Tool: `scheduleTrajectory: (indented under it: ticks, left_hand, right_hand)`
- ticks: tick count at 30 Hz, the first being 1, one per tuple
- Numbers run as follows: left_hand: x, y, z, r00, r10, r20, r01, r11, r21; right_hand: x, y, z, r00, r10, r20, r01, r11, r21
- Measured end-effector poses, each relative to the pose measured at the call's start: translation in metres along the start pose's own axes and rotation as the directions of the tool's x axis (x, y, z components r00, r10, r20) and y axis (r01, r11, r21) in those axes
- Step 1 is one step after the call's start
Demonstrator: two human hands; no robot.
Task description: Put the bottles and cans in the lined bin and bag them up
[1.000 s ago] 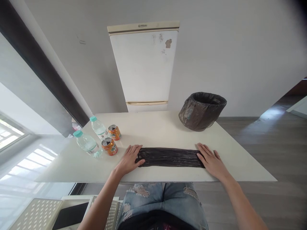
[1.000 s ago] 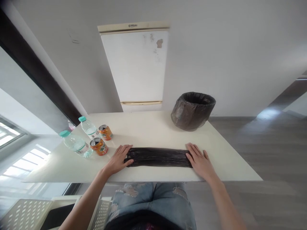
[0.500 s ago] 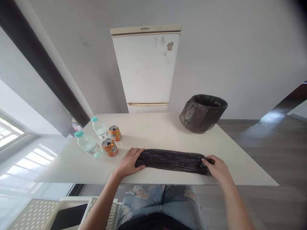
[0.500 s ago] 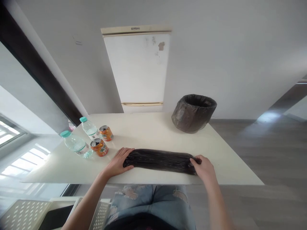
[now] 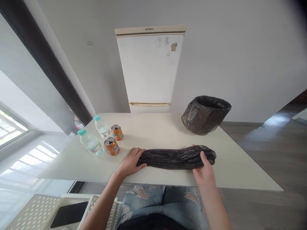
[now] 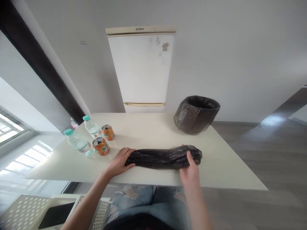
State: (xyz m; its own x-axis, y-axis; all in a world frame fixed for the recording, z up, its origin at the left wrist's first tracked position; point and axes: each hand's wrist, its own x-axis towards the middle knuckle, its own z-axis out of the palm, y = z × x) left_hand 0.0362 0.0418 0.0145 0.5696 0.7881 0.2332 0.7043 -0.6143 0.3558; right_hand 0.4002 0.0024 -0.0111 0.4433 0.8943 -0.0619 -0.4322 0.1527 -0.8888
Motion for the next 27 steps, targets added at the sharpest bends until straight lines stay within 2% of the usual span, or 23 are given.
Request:
scheduleTrajectory:
  ticks: [2, 4, 9, 13, 15, 16, 18, 20, 21, 23, 24, 25, 27]
  left_hand:
    - [0.000, -0.001, 0.000, 1.000, 0.006, 0.007, -0.006, 1.000, 0.001]
    - [0.000, -0.001, 0.000, 1.000, 0.017, 0.012, -0.017, 1.000, -0.001]
    - [0.000, -0.001, -0.002, 0.998, 0.069, 0.012, -0.068, 0.998, -0.012]
    - [0.000, -0.003, 0.000, 0.995, 0.096, 0.013, -0.096, 0.995, -0.007]
    - [0.000, -0.004, 0.001, 0.995, 0.098, 0.005, -0.098, 0.995, -0.005]
    - [0.000, -0.004, 0.001, 0.995, 0.099, 0.001, -0.099, 0.995, -0.005]
    - [0.001, -0.004, 0.002, 0.995, 0.101, -0.004, -0.101, 0.995, -0.002]
    - [0.001, -0.004, 0.002, 0.995, 0.103, -0.004, -0.103, 0.995, 0.001]
    - [0.001, -0.003, 0.001, 0.995, 0.104, -0.003, -0.104, 0.995, 0.001]
    - [0.002, -0.004, 0.002, 0.994, 0.107, -0.007, -0.107, 0.994, -0.001]
    - [0.002, -0.004, 0.003, 0.994, 0.107, -0.013, -0.107, 0.994, -0.002]
    - [0.001, -0.006, 0.005, 0.994, 0.105, -0.020, -0.105, 0.994, -0.002]
    - [0.000, -0.009, 0.008, 0.995, 0.095, -0.034, -0.096, 0.995, -0.005]
  right_hand:
    - [0.012, 0.007, 0.003, 0.999, -0.008, -0.039, 0.006, 0.999, -0.037]
    - [0.027, 0.009, 0.002, 0.993, -0.065, -0.095, 0.061, 0.997, -0.045]
    - [0.059, -0.006, -0.003, 0.963, -0.121, -0.240, 0.123, 0.992, -0.004]
    - [0.055, -0.017, 0.019, 0.884, -0.147, -0.445, 0.138, 0.989, -0.053]
    - [0.042, -0.018, 0.037, 0.829, -0.281, -0.483, 0.221, 0.959, -0.178]
    - [0.033, -0.018, 0.045, 0.800, -0.381, -0.463, 0.274, 0.919, -0.283]
    - [0.014, -0.016, 0.061, 0.743, -0.588, -0.321, 0.379, 0.764, -0.522]
    - [-0.007, -0.012, 0.076, 0.718, -0.696, -0.007, 0.515, 0.537, -0.669]
    - [-0.017, -0.008, 0.083, 0.702, -0.687, 0.189, 0.600, 0.427, -0.677]
    - [-0.034, 0.003, 0.098, 0.627, -0.556, 0.546, 0.754, 0.258, -0.604]
    - [-0.041, 0.010, 0.105, 0.584, -0.459, 0.670, 0.802, 0.200, -0.562]
    - [-0.047, 0.018, 0.112, 0.553, -0.359, 0.752, 0.829, 0.150, -0.538]
    - [-0.054, 0.036, 0.121, 0.537, -0.179, 0.824, 0.843, 0.073, -0.533]
